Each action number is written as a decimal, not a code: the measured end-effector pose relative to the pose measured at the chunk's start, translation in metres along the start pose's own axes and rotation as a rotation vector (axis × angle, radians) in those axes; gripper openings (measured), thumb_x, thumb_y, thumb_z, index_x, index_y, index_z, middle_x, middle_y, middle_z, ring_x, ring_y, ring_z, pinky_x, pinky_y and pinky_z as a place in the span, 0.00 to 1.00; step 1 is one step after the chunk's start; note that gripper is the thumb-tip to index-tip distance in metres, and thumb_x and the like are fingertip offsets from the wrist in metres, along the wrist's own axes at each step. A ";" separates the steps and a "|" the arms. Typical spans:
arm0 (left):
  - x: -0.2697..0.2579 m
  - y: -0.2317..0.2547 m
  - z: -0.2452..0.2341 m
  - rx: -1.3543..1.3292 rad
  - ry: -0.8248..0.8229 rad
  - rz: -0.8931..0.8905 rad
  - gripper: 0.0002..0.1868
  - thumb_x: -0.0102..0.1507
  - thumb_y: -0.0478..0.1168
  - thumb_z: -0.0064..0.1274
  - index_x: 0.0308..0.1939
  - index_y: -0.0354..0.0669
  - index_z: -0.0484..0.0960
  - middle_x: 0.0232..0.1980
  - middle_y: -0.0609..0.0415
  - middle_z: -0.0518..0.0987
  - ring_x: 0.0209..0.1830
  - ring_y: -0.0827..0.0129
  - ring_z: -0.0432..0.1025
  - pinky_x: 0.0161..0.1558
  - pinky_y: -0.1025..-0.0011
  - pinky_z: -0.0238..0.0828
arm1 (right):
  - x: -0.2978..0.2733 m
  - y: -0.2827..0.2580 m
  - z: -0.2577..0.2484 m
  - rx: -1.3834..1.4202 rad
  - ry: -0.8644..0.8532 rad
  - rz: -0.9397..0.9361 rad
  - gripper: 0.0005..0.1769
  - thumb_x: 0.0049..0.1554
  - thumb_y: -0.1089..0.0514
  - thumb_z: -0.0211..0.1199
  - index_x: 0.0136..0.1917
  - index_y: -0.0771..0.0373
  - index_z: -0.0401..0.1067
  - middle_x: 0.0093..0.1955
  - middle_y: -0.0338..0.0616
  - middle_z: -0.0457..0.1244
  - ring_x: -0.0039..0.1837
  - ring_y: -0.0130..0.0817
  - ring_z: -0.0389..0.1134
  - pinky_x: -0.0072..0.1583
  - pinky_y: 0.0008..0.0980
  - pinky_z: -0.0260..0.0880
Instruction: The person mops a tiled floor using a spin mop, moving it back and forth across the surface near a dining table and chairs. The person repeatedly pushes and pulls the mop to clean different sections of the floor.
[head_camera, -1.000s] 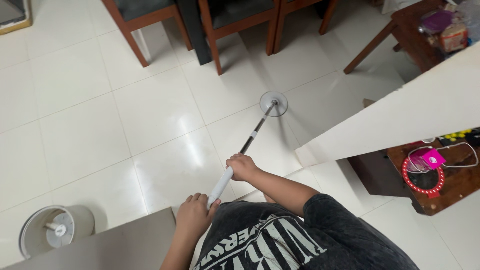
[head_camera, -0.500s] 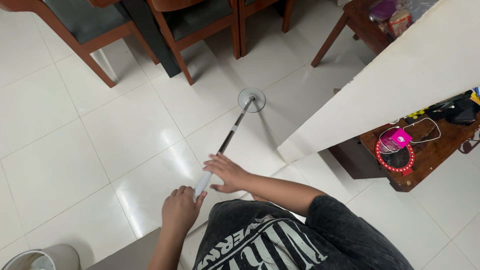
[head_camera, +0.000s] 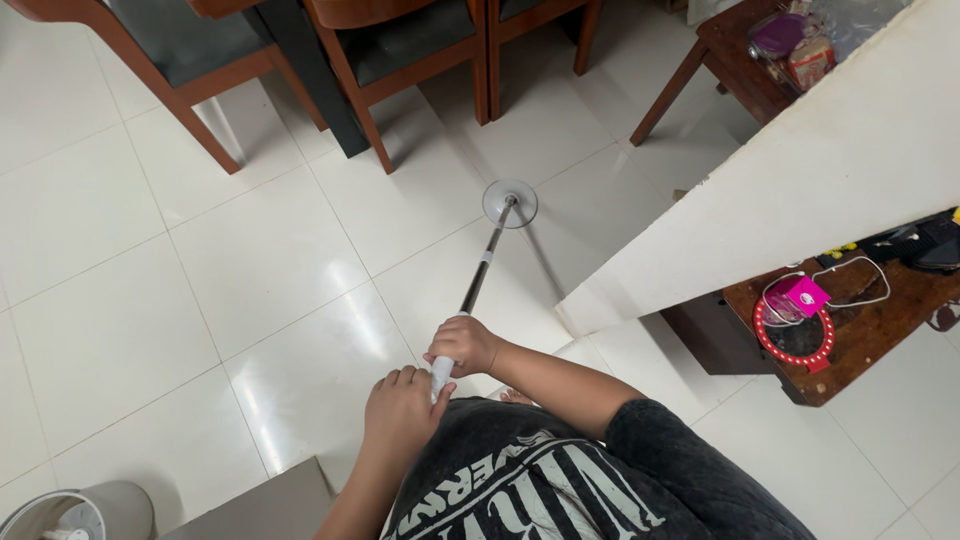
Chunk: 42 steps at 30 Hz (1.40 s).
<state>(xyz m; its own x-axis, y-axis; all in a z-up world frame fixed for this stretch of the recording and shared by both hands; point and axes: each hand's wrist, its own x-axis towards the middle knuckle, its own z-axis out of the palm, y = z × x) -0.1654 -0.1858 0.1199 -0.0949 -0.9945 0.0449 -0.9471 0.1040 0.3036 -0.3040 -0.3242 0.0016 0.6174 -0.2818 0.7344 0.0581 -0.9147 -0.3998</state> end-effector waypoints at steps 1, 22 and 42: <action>0.002 -0.004 0.001 -0.011 -0.014 -0.010 0.22 0.62 0.55 0.54 0.28 0.38 0.81 0.30 0.47 0.80 0.33 0.52 0.76 0.37 0.56 0.72 | 0.000 0.005 0.002 -0.002 -0.014 -0.004 0.13 0.52 0.59 0.73 0.32 0.58 0.70 0.29 0.39 0.61 0.34 0.41 0.66 0.37 0.39 0.64; -0.047 -0.082 0.075 -0.062 0.000 -0.358 0.23 0.63 0.57 0.53 0.30 0.39 0.79 0.31 0.46 0.81 0.33 0.51 0.76 0.36 0.53 0.73 | -0.033 0.019 0.124 0.138 -0.559 0.765 0.22 0.40 0.49 0.81 0.44 0.51 0.74 0.59 0.42 0.61 0.77 0.65 0.40 0.72 0.72 0.38; -0.108 -0.007 -0.032 0.138 0.217 -0.003 0.18 0.56 0.48 0.58 0.15 0.43 0.78 0.17 0.52 0.76 0.19 0.57 0.72 0.30 0.60 0.69 | 0.017 -0.070 0.063 0.520 -0.753 0.400 0.18 0.42 0.58 0.75 0.47 0.51 0.75 0.58 0.40 0.63 0.74 0.51 0.49 0.70 0.57 0.47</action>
<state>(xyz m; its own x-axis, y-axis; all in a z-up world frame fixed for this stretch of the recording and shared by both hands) -0.1388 -0.0790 0.1435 -0.0380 -0.9670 0.2519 -0.9815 0.0834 0.1722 -0.2487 -0.2470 0.0073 0.9925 -0.1194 0.0260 -0.0377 -0.5020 -0.8641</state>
